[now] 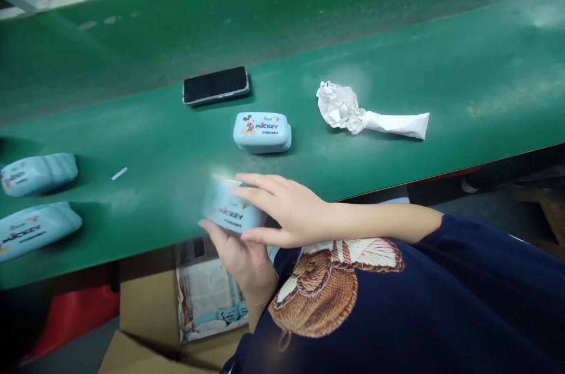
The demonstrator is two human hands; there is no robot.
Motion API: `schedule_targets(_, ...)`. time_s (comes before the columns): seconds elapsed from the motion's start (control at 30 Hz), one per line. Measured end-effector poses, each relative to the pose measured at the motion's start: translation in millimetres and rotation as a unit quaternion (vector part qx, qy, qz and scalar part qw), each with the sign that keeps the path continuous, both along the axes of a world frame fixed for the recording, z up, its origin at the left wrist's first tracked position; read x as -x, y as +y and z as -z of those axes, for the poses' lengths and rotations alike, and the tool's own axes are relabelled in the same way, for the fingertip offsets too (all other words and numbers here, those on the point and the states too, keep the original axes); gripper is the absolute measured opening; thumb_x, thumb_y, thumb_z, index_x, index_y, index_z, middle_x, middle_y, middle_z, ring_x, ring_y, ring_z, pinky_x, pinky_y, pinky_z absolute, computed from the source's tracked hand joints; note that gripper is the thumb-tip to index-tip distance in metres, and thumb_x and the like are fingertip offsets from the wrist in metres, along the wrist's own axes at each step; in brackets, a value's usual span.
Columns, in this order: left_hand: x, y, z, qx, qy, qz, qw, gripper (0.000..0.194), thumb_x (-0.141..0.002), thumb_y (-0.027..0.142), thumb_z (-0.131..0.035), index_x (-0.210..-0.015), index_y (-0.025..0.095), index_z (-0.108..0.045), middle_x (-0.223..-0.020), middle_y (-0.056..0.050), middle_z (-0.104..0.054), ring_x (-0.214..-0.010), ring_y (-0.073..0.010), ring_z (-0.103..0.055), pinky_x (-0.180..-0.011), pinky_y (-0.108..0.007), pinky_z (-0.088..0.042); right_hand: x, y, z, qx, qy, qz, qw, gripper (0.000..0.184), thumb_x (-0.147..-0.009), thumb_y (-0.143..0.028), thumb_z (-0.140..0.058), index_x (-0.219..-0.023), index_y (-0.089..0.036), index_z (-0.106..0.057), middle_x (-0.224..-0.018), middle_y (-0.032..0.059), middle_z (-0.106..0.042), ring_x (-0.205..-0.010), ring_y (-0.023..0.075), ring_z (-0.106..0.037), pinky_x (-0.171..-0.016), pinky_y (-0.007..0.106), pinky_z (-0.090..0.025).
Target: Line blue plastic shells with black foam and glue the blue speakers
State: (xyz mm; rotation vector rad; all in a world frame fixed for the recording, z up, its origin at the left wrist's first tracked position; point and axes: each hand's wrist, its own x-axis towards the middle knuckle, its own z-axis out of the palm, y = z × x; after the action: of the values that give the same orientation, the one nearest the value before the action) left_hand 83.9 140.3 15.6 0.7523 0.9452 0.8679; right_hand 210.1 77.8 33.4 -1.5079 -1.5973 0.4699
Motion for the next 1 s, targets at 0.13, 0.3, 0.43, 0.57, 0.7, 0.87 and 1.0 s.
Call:
schedule_targets(0.13, -18.9, 4.2, 1.6, -0.06, -0.045, -0.054, 0.996, 0.038, -0.097, 0.052, -0.057, -0.118, 0.023, -0.068, -0.133, -0.008, -0.068, -0.126, -0.0218, -0.064, -0.105, -0.033, -0.051, -6.2, 10.5, 4.0, 0.011, -0.147, 0.042, 0.988, 0.073, -0.095, -0.053, -0.061, -0.151, -0.011, -0.038, -0.159, 0.0271, -0.034, -0.144, 0.0379, -0.04, -0.114, 0.06, -0.039)
schedule_targets(0.3, -51.0, 18.8, -2.7, -0.109, -0.099, -0.032, 0.989, 0.036, -0.086, 0.051, -0.074, -0.105, 0.022, -0.065, -0.12, -0.007, -0.074, -0.1, -0.0176, -0.073, -0.083, -0.025, -0.057, -42.6, 26.4, -3.3, 0.023, -0.153, 0.058, 0.986, 0.073, -0.092, -0.044, -0.065, -0.153, -0.015, -0.036, -0.146, 0.0221, -0.051, -0.13, 0.0341, -0.053, -0.104, 0.054, -0.05)
schedule_targets(0.43, -63.1, 35.3, -9.5, -0.118, -0.134, 0.064, 0.982, 0.041, -0.089, 0.053, -0.07, -0.118, 0.024, -0.063, -0.128, -0.011, -0.07, -0.109, -0.0193, -0.071, -0.088, -0.028, -0.057, -88.8, 46.5, -12.9, -0.008, -0.163, 0.057, 0.985, 0.074, -0.087, -0.035, -0.067, -0.152, -0.016, -0.037, -0.142, 0.02, -0.053, -0.128, 0.0331, -0.052, -0.105, 0.055, -0.048)
schedule_targets(0.57, -54.9, 43.4, -3.3, -0.095, -0.074, 0.011, 0.993, 0.034, -0.095, 0.038, -0.063, -0.126, 0.026, -0.058, -0.149, -0.014, -0.056, -0.133, -0.0223, -0.058, -0.104, -0.037, -0.051, -122.0, 67.6, -10.3, 0.041, -0.193, 0.006, 0.98, 0.075, -0.085, -0.03, -0.067, -0.152, -0.013, -0.038, -0.149, 0.0199, -0.049, -0.134, 0.0339, -0.048, -0.112, 0.055, -0.042)
schedule_targets(0.7, -45.8, 48.8, 9.8, -0.044, -0.012, -0.023, 0.999, 0.034, -0.096, 0.031, -0.057, -0.129, 0.024, -0.054, -0.158, -0.014, -0.046, -0.142, -0.0212, -0.049, -0.112, -0.037, -0.044, -132.4, 71.2, 0.8, 0.123, -0.136, -0.033, 0.982, 0.082, -0.088, -0.037, -0.069, -0.156, -0.011, -0.033, -0.16, 0.0212, -0.037, -0.148, 0.0352, -0.036, -0.12, 0.055, -0.033)
schedule_targets(0.87, -64.6, 70.6, 16.1, -0.034, 0.021, 0.027, 0.999, 0.046, -0.097, 0.037, -0.057, -0.142, 0.029, -0.047, -0.165, -0.007, -0.035, -0.154, -0.0156, -0.029, -0.123, -0.032, -0.026, -138.1, 58.2, 22.2, 0.144, 0.044, 0.113, 0.982, 0.086, -0.09, -0.067, -0.057, -0.158, -0.022, -0.032, -0.166, 0.0106, -0.029, -0.154, 0.0293, -0.026, -0.126, 0.051, -0.024)
schedule_targets(1.0, -90.0, 75.1, 12.6, -0.021, 0.006, 0.017, 1.0, 0.06, -0.09, 0.043, -0.067, -0.142, 0.024, -0.045, -0.161, -0.011, -0.041, -0.152, -0.0192, -0.033, -0.123, -0.032, -0.025, -138.0, 52.4, 43.4, 0.18, 0.084, 0.188, 0.962, 0.076, -0.097, -0.072, -0.021, -0.148, -0.022, -0.046, -0.155, 0.0124, -0.048, -0.144, 0.031, -0.044, -0.122, 0.056, -0.031)
